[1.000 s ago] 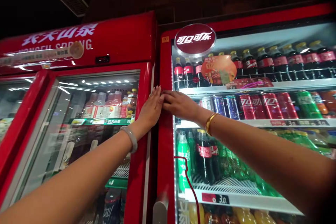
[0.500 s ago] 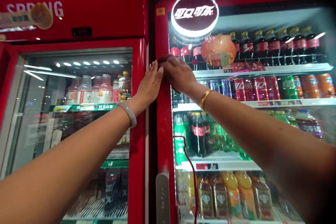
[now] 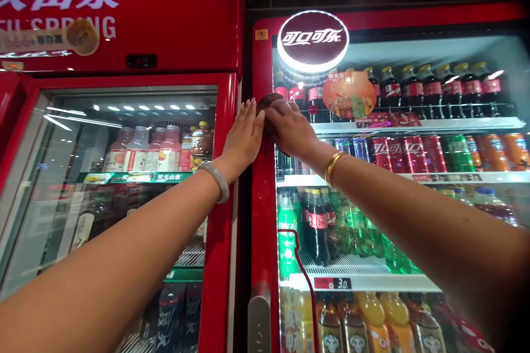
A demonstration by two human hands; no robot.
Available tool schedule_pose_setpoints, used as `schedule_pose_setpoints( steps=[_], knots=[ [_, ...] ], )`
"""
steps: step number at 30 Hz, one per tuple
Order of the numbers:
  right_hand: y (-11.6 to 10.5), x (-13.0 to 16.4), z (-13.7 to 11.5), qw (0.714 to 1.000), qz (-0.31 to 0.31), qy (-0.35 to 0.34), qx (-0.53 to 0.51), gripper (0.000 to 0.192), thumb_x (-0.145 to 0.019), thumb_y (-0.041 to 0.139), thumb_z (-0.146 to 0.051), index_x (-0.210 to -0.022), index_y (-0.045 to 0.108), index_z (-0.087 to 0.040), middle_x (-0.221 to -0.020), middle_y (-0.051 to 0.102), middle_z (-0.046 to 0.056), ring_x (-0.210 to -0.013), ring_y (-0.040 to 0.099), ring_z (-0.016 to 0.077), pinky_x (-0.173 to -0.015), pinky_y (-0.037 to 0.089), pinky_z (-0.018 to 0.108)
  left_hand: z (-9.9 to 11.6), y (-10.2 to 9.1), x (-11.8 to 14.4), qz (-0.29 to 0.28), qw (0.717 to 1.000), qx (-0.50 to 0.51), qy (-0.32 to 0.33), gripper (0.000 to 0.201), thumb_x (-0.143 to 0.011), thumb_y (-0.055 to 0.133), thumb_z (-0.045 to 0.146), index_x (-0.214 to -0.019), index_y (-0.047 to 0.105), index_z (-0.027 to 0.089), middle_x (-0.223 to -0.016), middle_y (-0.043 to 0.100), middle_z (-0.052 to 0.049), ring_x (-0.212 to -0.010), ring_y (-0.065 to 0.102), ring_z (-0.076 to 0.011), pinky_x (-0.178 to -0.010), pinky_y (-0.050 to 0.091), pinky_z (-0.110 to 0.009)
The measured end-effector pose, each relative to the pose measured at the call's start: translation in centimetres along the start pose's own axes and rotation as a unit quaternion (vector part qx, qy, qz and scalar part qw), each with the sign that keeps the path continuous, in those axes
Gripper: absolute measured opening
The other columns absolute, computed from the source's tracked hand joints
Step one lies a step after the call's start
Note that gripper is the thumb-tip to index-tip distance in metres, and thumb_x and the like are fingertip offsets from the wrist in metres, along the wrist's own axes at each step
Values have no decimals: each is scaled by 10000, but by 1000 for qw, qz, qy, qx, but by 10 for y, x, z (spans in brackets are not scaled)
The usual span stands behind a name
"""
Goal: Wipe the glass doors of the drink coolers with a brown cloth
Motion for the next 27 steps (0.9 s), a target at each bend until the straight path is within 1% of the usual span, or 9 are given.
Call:
schedule_pose_setpoints(
  steps=[3, 5, 7, 10, 12, 18, 22, 24, 27],
  knots=[
    [7, 18, -24, 991, -39, -130, 0, 388, -1011, 504, -232, -1382, 605, -182, -1448, 551, 163, -1385, 425, 330, -1143, 471, 532, 2, -2, 3, 0, 999, -29, 21, 680, -1095, 220, 574, -1653, 295, 193, -1757, 222, -93, -1640, 146, -209, -1349, 98, -394],
    [9, 19, -27, 983, -60, -171, 10, 388, -1027, 483, -241, -1395, 596, -191, -1472, 541, 155, -1389, 431, 318, -1141, 474, 516, 3, -4, 2, -9, 997, -64, 30, 650, -1103, 227, 510, -1654, 288, 172, -1754, 228, -103, -1640, 152, -210, -1349, 94, -410],
    [6, 3, -14, 990, -63, -128, 20, 394, -1036, 463, -251, -1410, 581, -205, -1459, 547, 151, -1343, 468, 321, -1083, 511, 522, 6, -8, -4, -11, 995, -97, 31, 647, -1101, 235, 480, -1654, 286, 148, -1749, 237, -121, -1640, 158, -222, -1348, 86, -430],
    [0, -30, 11, 999, -49, 9, 6, 381, -1018, 484, -253, -1380, 604, -240, -1422, 555, 140, -1264, 512, 333, -993, 551, 540, 10, -15, -18, 1, 992, -125, 30, 648, -1095, 243, 457, -1655, 279, 134, -1746, 236, -132, -1638, 172, -238, -1346, 93, -454],
    [-1, -39, 14, 997, -42, 59, -9, 363, -996, 512, -252, -1338, 632, -241, -1383, 567, 136, -1221, 529, 333, -963, 559, 538, 11, -18, -23, 8, 990, -141, 22, 640, -1087, 260, 417, -1656, 276, 123, -1745, 239, -134, -1637, 177, -242, -1345, 89, -459],
    [4, -9, -17, 999, -30, -41, 8, 380, -1029, 451, -240, -1378, 591, -185, -1429, 571, 131, -1284, 485, 304, -1081, 482, 473, 6, -17, -3, 14, 985, -174, -2, 647, -1029, 330, 291, -1645, 299, 94, -1730, 275, -146, -1633, 193, -253, -1344, 88, -473],
    [2, 0, -4, 997, 0, 64, 41, 388, -1054, 396, -257, -1385, 587, -187, -1398, 573, 161, -1230, 503, 316, -1021, 471, 491, 5, -16, 15, -3, 979, -205, -21, 668, -1010, 334, 271, -1645, 285, 71, -1729, 272, -153, -1633, 191, -259, -1341, 100, -487],
    [3, 8, -10, 996, 8, 70, 49, 381, -1057, 399, -268, -1375, 587, -178, -1385, 578, 170, -1221, 501, 320, -998, 465, 487, 8, -17, 25, -3, 978, -206, -22, 668, -1005, 333, 264, -1650, 283, 95, -1735, 269, -133, -1633, 194, -249, -1343, 94, -482],
    [7, 34, -43, 995, -24, -83, 52, 357, -1067, 394, -283, -1361, 582, -207, -1381, 600, 138, -1215, 504, 294, -995, 452, 458, 9, -17, 46, -12, 979, -203, -19, 672, -1001, 332, 254, -1654, 271, 111, -1737, 269, -125, -1634, 188, -251, -1344, 86, -496]
  ],
)
Point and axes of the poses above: each hand's wrist, its own x-axis away from the middle knuckle, its own y-axis out of the palm, z = x × y, the point moved 7 cm from there along -x, towards the middle knuckle
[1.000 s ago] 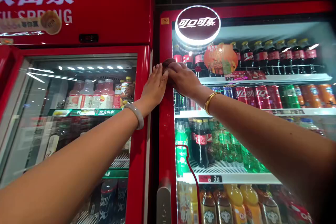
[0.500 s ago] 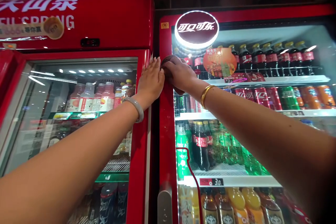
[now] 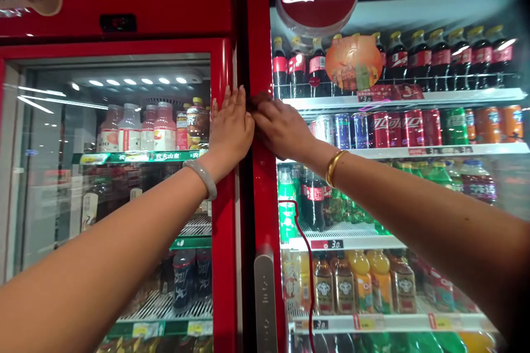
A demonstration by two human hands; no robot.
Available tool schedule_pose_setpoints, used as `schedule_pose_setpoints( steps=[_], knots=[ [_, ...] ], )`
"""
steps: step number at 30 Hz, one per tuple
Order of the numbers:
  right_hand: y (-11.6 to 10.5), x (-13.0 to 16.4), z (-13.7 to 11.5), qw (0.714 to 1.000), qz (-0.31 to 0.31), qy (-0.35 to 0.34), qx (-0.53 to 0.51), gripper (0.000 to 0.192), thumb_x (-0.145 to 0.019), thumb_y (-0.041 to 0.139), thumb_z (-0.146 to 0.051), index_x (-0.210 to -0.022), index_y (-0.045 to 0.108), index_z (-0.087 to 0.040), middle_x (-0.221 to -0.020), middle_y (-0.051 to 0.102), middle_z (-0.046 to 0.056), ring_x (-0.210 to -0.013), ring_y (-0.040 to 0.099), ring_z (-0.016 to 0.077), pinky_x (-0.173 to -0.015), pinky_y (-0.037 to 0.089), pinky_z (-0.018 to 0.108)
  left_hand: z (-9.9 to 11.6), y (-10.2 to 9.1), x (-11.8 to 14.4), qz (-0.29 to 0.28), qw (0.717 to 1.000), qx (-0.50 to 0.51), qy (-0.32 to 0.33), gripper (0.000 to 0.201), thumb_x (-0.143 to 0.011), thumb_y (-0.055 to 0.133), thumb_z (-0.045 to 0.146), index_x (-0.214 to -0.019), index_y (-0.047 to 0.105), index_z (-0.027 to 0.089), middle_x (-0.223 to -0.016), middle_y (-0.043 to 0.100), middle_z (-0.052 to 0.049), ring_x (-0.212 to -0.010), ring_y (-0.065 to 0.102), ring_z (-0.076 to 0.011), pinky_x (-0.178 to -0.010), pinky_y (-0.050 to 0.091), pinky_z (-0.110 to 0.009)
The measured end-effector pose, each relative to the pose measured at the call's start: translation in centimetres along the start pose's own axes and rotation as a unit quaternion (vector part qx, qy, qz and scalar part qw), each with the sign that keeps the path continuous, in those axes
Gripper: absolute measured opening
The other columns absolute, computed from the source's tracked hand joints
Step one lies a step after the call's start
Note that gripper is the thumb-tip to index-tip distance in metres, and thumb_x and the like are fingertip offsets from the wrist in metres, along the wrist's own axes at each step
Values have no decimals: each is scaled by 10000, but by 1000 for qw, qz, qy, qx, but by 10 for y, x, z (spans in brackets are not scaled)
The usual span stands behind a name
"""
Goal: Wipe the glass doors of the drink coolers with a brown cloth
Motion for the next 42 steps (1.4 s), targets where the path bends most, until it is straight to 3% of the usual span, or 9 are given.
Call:
schedule_pose_setpoints(
  steps=[3, 8, 14, 20, 26, 30, 32, 37, 42],
  knots=[
    [0, 26, -25, 995, -14, -96, 4, 359, -1072, 381, -267, -1382, 562, -248, -1398, 611, 103, -1217, 508, 275, -994, 439, 438, 0, 5, 25, -10, 1000, 1, 6, 679, -996, 338, 252, -1651, 258, 94, -1738, 251, -153, -1638, 170, -271, -1338, 73, -540],
    [-2, 42, -24, 997, 17, 75, -18, 364, -1076, 372, -305, -1368, 582, -247, -1408, 591, 132, -1257, 493, 301, -1015, 422, 480, 6, 15, 63, -7, 1000, -1, 10, 716, -971, 392, 250, -1656, 235, 117, -1743, 238, -152, -1643, 149, -268, -1335, 8, -549],
    [2, 72, -61, 998, -10, -33, -51, 352, -1076, 412, -332, -1390, 556, -266, -1409, 597, 91, -1304, 494, 278, -1049, 434, 461, 15, 24, 112, -50, 998, 10, 23, 733, -958, 404, 238, -1661, 229, 128, -1751, 224, -124, -1647, 132, -258, -1339, 1, -541],
    [4, 86, -54, 994, 14, 55, -91, 426, -1116, 274, -392, -1409, 535, -226, -1415, 540, 97, -1328, 485, 282, -1090, 418, 497, 11, 23, 129, -67, 997, 46, 2, 743, -957, 430, 219, -1670, 223, 195, -1764, 193, -55, -1653, 88, -217, -1346, -72, -505],
    [-6, 123, -103, 991, -22, -110, -77, 298, -1070, 451, -245, -1348, 555, -279, -1378, 624, 44, -1252, 533, 226, -1021, 469, 429, 8, 22, 148, -92, 995, 31, 10, 731, -989, 395, 238, -1680, 163, 181, -1768, 176, -85, -1654, 75, -243, -1340, -45, -544],
    [-11, 137, -85, 997, 10, 26, -75, 335, -1048, 501, -241, -1373, 558, -300, -1383, 629, 74, -1288, 509, 258, -1037, 443, 459, 7, 25, 169, -91, 995, 27, 9, 733, -995, 392, 254, -1683, 149, 198, -1761, 210, -94, -1650, 101, -246, -1330, -74, -537],
    [-12, 147, -90, 996, 13, 49, -78, 340, -1039, 528, -244, -1372, 564, -301, -1376, 635, 80, -1280, 503, 262, -1028, 435, 457, 9, 27, 181, -93, 995, 26, 5, 741, -986, 393, 233, -1684, 149, 192, -1760, 211, -99, -1651, 95, -241, -1328, -91, -529],
    [-13, 183, -138, 988, -39, -104, -109, 336, -1013, 598, -210, -1325, 605, -335, -1329, 671, -4, -1259, 515, 206, -1043, 438, 380, 25, 32, 227, -120, 992, 44, -9, 731, -1004, 384, 227, -1689, 134, 171, -1757, 200, -119, -1651, 78, -254, -1328, -86, -558],
    [-25, 204, -141, 979, 7, 135, -154, 299, -982, 652, -233, -1271, 662, -306, -1291, 674, 58, -1215, 568, 229, -1023, 492, 414, 42, 41, 277, -160, 985, 62, -29, 728, -1028, 378, 250, -1693, 95, 161, -1757, 177, -139, -1646, 91, -294, -1317, -56, -633]
  ],
)
Point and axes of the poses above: each hand's wrist, its own x-axis away from the middle knuckle, its own y-axis out of the palm, z = x × y, the point moved 7 cm from there along -x, towards the middle knuckle
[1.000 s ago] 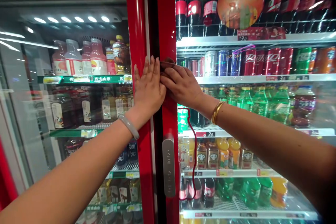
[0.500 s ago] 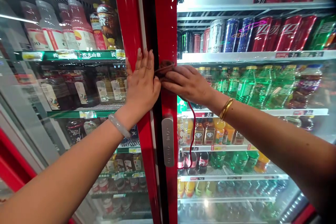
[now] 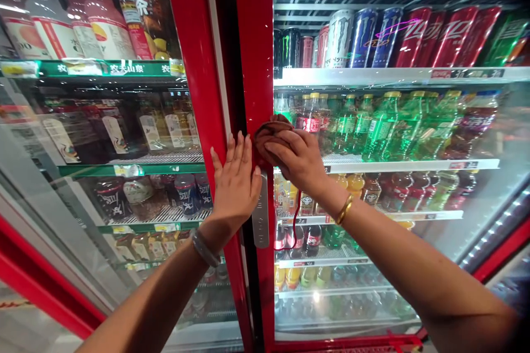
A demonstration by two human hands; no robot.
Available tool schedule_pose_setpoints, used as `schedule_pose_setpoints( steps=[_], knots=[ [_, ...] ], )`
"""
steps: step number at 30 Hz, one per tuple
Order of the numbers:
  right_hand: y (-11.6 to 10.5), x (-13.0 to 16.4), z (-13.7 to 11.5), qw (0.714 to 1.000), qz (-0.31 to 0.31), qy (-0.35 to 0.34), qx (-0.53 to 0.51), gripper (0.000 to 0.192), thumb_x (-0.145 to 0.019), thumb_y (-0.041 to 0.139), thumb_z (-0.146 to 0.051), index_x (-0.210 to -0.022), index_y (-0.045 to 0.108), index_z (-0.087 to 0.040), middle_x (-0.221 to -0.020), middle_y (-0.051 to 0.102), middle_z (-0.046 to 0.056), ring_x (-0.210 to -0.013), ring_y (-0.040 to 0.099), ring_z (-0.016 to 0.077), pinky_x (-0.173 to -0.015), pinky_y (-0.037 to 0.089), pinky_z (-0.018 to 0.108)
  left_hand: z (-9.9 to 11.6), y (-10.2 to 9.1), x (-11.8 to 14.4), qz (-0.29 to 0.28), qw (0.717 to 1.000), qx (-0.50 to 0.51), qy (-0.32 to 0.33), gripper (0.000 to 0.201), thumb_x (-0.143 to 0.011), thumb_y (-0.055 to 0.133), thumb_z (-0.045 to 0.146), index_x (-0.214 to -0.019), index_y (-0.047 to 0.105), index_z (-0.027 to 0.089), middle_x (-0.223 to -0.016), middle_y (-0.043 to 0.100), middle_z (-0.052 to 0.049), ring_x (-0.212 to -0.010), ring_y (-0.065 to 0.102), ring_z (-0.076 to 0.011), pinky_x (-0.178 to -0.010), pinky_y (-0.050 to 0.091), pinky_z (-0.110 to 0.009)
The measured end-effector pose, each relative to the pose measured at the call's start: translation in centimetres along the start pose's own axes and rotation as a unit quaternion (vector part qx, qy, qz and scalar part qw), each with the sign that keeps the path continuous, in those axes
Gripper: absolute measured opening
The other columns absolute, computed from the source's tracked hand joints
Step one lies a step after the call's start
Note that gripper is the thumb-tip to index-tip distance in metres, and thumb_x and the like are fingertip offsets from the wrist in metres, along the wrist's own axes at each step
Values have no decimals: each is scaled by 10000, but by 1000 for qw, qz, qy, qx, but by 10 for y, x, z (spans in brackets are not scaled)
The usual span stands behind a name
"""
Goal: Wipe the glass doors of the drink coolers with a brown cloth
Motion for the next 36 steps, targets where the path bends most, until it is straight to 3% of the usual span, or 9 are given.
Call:
schedule_pose_setpoints(
  steps=[3, 7, 13, 18, 22, 25, 28, 31, 36],
  knots=[
    [-1, 23, -31, 996, 7, 46, -80, 268, -969, 666, -265, -1237, 687, -256, -1250, 661, 82, -1162, 611, 220, -1013, 546, 410, 1, 9, 23, -6, 1000, -18, -8, 768, -1003, 390, 207, -1696, 59, 165, -1749, 199, -136, -1641, 107, -298, -1318, -51, -642],
    [-5, 51, -58, 992, 26, 82, -92, 246, -926, 714, -225, -1166, 722, -278, -1249, 643, 91, -1252, 576, 255, -1065, 562, 448, 6, 8, 46, 15, 998, -56, 8, 802, -999, 392, 172, -1696, -3, 185, -1731, 238, -140, -1634, 138, -283, -1327, -31, -630],
    [-9, 72, -70, 996, 38, 72, -33, 240, -919, 724, -193, -1096, 749, -354, -1184, 686, 46, -1181, 612, 244, -978, 601, 427, 12, 13, 76, -5, 999, -50, 19, 793, -1005, 413, 196, -1695, 24, 152, -1723, 231, -174, -1628, 143, -314, -1316, -21, -652],
    [-3, 102, -99, 997, -42, 8, -70, 208, -915, 730, -199, -1050, 771, -352, -1113, 716, 10, -1051, 647, 213, -878, 622, 368, 9, 33, 122, -57, 998, -34, 5, 829, -1006, 476, 231, -1691, 23, 121, -1716, 254, -207, -1628, 160, -326, -1327, 52, -620],
    [-1, 121, -95, 994, -35, 85, -67, 272, -904, 734, -170, -1106, 757, -351, -1185, 698, 43, -1174, 625, 250, -980, 613, 451, 11, 37, 135, -85, 996, -35, -6, 806, -1003, 468, 211, -1691, 58, 119, -1716, 265, -200, -1631, 152, -314, -1331, 85, -590],
    [5, 143, -107, 988, -51, 124, -76, 315, -910, 723, -169, -1158, 741, -361, -1259, 677, 63, -1258, 598, 264, -1039, 594, 484, 15, 40, 143, -76, 997, -29, 5, 829, -991, 488, 230, -1688, 60, 97, -1716, 246, -212, -1637, 94, -309, -1334, 39, -580],
    [8, 173, -130, 983, -79, 137, -95, 258, -924, 697, -160, -1114, 752, -325, -1232, 684, 70, -1215, 629, 241, -1009, 612, 443, 20, 52, 170, -75, 996, -14, 42, 866, -974, 521, 235, -1686, 50, 87, -1688, 298, -222, -1629, 107, -291, -1339, 20, -557],
    [9, 197, -145, 977, -101, 159, -101, 187, -925, 701, -177, -1038, 760, -313, -1142, 693, 57, -1131, 654, 222, -972, 626, 420, 18, 70, 201, -108, 993, -6, 43, 885, -963, 568, 244, -1688, 78, 114, -1656, 353, -226, -1605, 213, -298, -1340, 93, -558],
    [15, 216, -153, 964, -119, 218, -95, 202, -911, 726, -206, -1072, 762, -323, -1176, 652, 70, -1206, 612, 259, -1018, 590, 475, 11, 81, 217, -90, 995, 7, 36, 906, -972, 562, 237, -1691, 20, 135, -1675, 301, -236, -1602, 186, -328, -1330, 124, -616]
  ],
)
Point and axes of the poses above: each hand's wrist, its own x-axis away from the middle knuckle, its own y-axis out of the palm, z = x × y, the point moved 7 cm from there along -x, towards the middle knuckle
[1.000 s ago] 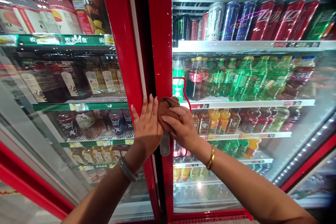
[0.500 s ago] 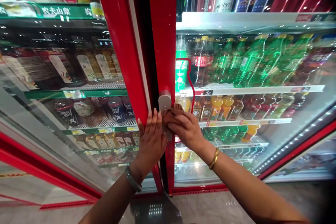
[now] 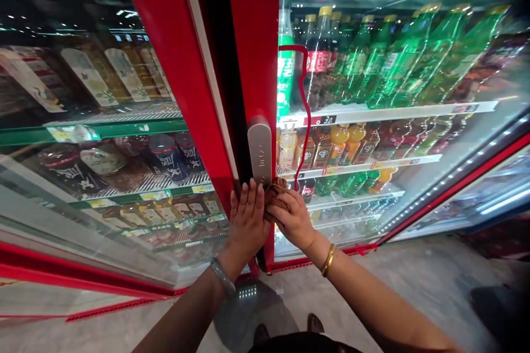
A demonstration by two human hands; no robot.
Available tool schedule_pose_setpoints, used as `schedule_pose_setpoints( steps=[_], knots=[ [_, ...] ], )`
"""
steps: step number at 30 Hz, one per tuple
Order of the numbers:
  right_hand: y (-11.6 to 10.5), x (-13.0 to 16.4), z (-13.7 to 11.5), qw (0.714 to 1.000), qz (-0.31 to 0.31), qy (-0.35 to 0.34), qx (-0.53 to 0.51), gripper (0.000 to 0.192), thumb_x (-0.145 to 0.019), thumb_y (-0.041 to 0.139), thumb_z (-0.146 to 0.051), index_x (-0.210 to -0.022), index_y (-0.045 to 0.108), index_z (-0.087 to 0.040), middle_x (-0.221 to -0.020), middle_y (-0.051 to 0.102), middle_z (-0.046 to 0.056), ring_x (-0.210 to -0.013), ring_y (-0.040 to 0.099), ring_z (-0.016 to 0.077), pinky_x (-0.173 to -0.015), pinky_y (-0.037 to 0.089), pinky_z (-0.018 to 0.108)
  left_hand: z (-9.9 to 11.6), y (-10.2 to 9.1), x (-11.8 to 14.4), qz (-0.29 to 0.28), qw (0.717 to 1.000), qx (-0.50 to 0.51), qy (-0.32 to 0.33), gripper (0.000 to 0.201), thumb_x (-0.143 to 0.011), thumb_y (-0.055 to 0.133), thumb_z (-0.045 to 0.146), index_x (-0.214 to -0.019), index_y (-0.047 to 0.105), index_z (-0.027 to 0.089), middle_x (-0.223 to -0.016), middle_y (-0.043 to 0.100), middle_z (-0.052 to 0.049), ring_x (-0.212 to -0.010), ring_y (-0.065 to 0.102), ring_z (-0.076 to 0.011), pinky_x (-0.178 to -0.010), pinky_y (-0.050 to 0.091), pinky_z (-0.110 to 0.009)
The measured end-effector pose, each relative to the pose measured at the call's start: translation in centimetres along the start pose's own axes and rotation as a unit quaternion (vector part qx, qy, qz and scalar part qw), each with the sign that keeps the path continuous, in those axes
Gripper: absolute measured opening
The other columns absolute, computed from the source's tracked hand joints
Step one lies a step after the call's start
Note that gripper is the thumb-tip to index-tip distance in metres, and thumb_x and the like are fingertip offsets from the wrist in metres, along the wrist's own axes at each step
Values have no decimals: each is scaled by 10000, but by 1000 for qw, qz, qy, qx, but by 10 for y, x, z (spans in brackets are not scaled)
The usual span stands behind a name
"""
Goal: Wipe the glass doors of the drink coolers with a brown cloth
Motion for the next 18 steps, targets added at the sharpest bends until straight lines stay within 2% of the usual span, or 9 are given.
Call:
schedule_pose_setpoints(
  steps=[2, 5, 9, 13, 18],
  knots=[
    [7, 10, 1, 1000, -3, 28, 0, 149, -916, 727, -236, -1035, 768, -314, -1161, 647, 69, -1180, 614, 255, -995, 588, 464, 0, 7, 6, 7, 1000, 5, 4, 918, -962, 569, 218, -1691, 18, 134, -1674, 294, -243, -1603, 159, -328, -1332, 129, -619],
    [23, 30, 2, 998, -34, 61, 0, 96, -924, 726, -263, -1006, 766, -293, -1116, 663, 56, -1089, 632, 219, -931, 590, 402, 1, 27, 25, -1, 1000, 4, 7, 952, -934, 603, 178, -1690, 26, 127, -1650, 332, -263, -1591, 190, -339, -1324, 190, -624],
    [45, 52, 6, 993, -80, 86, 0, 174, -934, 707, -232, -1090, 752, -294, -1164, 665, 62, -1197, 610, 221, -973, 565, 383, -4, 60, 54, -30, 999, 20, -23, 971, -926, 638, 199, -1692, 46, 143, -1639, 351, -284, -1556, 302, -391, -1287, 277, -675],
    [63, 70, 10, 992, -90, 94, 1, 240, -939, 692, -221, -1159, 739, -304, -1209, 661, 82, -1255, 588, 239, -1024, 554, 423, -8, 86, 75, -58, 996, 40, -49, 912, -918, 646, 190, -1683, 152, 137, -1623, 384, -292, -1541, 340, -403, -1289, 256, -699],
    [76, 95, 10, 991, -114, 69, -23, 173, -931, 698, -210, -1072, 755, -293, -1159, 717, 72, -1148, 650, 231, -954, 604, 417, -2, 104, 103, -73, 996, 37, -37, 781, -909, 655, 189, -1625, 342, 183, -1548, 530, -237, -1504, 423, -368, -1281, 334, -634]
  ],
)
Point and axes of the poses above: each hand's wrist, its own x-axis away from the middle knuckle, its own y-axis out of the palm, z = x × y, the point moved 7 cm from there along -x, towards the middle knuckle
